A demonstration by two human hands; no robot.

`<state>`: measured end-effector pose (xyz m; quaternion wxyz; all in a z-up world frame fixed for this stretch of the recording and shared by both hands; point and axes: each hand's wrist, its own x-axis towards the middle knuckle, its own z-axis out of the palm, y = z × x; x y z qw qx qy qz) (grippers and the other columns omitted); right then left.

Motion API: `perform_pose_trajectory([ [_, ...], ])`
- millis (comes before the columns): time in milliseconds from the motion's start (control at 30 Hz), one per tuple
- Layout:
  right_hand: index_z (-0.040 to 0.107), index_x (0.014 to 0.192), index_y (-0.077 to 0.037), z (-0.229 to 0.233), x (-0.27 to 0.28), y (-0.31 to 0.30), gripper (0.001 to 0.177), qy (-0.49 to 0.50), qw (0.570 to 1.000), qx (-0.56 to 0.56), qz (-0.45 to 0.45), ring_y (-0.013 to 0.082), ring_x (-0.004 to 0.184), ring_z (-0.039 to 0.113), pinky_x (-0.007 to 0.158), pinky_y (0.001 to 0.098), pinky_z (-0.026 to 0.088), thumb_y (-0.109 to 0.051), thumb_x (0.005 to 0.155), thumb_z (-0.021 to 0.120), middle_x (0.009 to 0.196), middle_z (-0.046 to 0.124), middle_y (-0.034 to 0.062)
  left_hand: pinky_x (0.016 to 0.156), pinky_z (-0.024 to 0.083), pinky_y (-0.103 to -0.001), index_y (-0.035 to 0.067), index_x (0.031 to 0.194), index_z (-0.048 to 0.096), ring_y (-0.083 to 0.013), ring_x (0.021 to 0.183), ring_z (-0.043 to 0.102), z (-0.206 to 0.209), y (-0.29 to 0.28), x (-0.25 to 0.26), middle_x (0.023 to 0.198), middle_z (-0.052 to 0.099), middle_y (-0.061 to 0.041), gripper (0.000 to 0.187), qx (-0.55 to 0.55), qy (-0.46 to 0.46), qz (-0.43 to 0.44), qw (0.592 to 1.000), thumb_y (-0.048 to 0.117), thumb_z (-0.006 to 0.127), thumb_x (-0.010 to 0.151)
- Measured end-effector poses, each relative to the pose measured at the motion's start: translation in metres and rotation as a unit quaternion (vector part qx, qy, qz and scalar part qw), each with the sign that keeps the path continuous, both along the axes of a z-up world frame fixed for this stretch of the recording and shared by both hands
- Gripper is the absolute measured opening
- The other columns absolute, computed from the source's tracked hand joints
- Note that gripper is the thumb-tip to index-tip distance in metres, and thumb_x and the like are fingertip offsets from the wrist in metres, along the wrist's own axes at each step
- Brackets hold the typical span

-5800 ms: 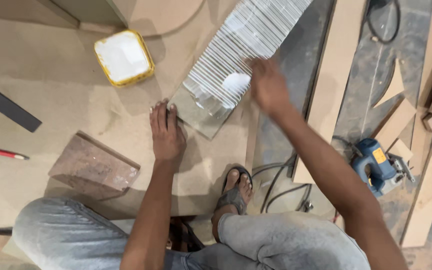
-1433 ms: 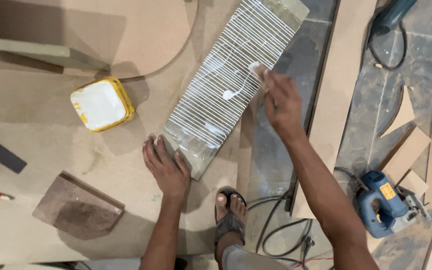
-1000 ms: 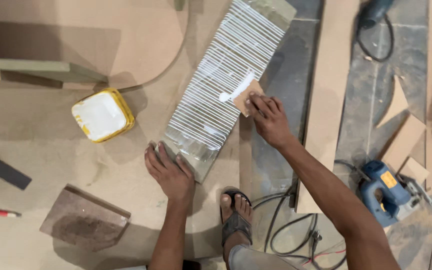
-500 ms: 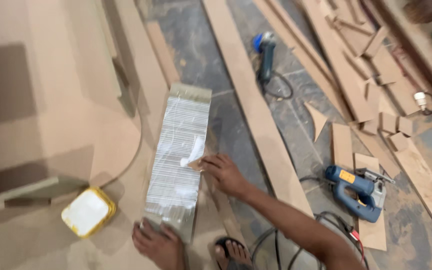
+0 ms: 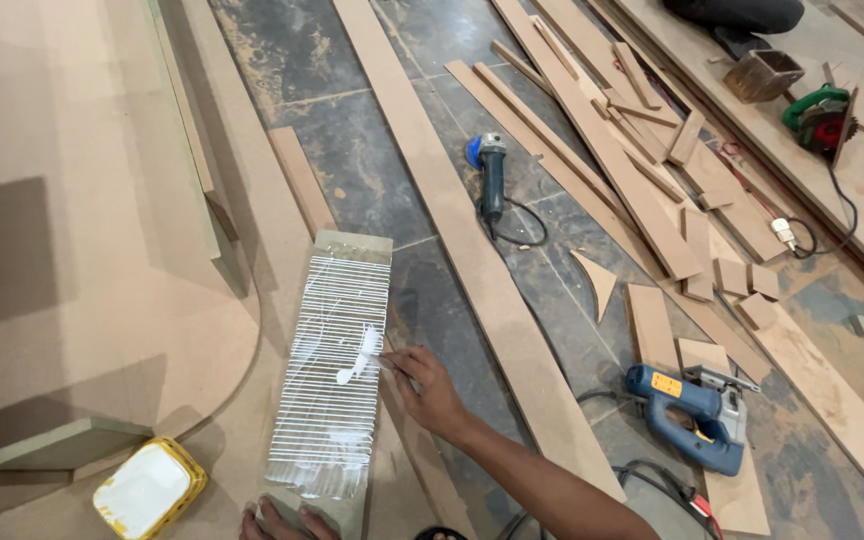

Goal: The person applies white adhesive from a container onto a long, flexible wooden component using a small piece of wood as a spreader, then wipes away excess glue with a small cloth.

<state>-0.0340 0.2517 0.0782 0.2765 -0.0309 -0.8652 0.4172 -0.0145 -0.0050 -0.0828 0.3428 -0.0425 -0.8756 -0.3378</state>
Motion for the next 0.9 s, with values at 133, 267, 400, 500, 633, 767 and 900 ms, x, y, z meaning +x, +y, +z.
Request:
perform_pose_trajectory([
  [133,0.068,0.131,-0.002,-0.01,0.004,0.006,0.043,-0.045,0.997,-0.059,-0.02,0.0237,0.081,0.065,0.073,0.0323,0.054,0.008,0.09,0.06,0.099,0.067,0.0146,0.114,0.04,-0.062,-0.008,0.142,0.055,-0.0487,0.132,0.047,0.0,0.0,0.002,0.146,0.049,-0.031,0.056,-0.019,-0.007,0.017,1.0,0.028,0.053,0.098],
  [267,0.061,0.132,-0.002,-0.027,-0.003,0.009,0.039,-0.031,0.988,-0.145,-0.039,0.0139,0.08,0.065,0.073,0.0271,0.054,0.005,0.093,0.065,0.095,0.067,0.0078,0.115,0.041,-0.062,-0.007,0.141,0.056,-0.0491,0.132,0.049,0.003,0.003,0.003,0.145,0.05,-0.031,0.054,-0.012,0.008,0.027,1.0,0.028,0.054,0.1],
  [400,0.053,0.147,-0.006,-0.025,-0.007,0.007,0.056,-0.051,0.966,-0.25,-0.032,0.0079,0.081,0.059,0.074,0.0234,0.053,0.004,0.093,0.065,0.091,0.063,0.0006,0.115,0.041,-0.062,-0.007,0.14,0.057,-0.0494,0.131,0.049,0.002,0.0,0.001,0.144,0.051,-0.031,0.056,-0.029,-0.004,0.027,0.999,0.029,0.055,0.098],
  [500,0.052,0.149,-0.007,-0.026,-0.008,0.006,0.057,-0.064,0.951,-0.3,-0.021,0.0061,0.08,0.057,0.072,0.0218,0.051,0.003,0.093,0.064,0.092,0.061,-0.0022,0.114,0.042,-0.061,-0.007,0.14,0.057,-0.0486,0.13,0.05,-0.002,-0.005,-0.005,0.143,0.052,-0.031,0.055,-0.033,-0.012,0.027,0.999,0.029,0.055,0.098],
  [633,0.054,0.148,-0.005,-0.034,-0.009,0.006,0.056,-0.056,0.943,-0.327,-0.011,0.0054,0.082,0.054,0.073,0.0206,0.049,0.003,0.094,0.066,0.093,0.056,-0.0037,0.112,0.043,-0.059,-0.007,0.139,0.058,-0.0475,0.128,0.051,-0.008,-0.011,-0.023,0.141,0.053,-0.03,0.054,-0.031,-0.026,0.021,0.999,0.028,0.055,0.098],
  [767,0.05,0.152,-0.007,-0.036,-0.011,0.01,0.062,-0.059,0.939,-0.338,-0.014,0.0061,0.083,0.054,0.075,0.0205,0.049,0.001,0.093,0.067,0.093,0.055,-0.004,0.111,0.044,-0.058,-0.007,0.138,0.058,-0.0464,0.126,0.052,-0.009,-0.013,-0.031,0.139,0.054,-0.03,0.053,-0.023,-0.043,0.023,0.999,0.027,0.056,0.098],
  [900,0.048,0.151,-0.002,-0.032,-0.018,0.016,0.06,-0.062,0.94,-0.335,-0.019,0.0065,0.084,0.057,0.076,0.0214,0.051,-0.001,0.094,0.068,0.095,0.059,-0.0027,0.11,0.044,-0.056,-0.007,0.137,0.059,-0.0453,0.125,0.054,-0.007,-0.028,-0.038,0.138,0.055,-0.029,0.051,-0.025,-0.058,0.022,0.998,0.027,0.056,0.098],
])
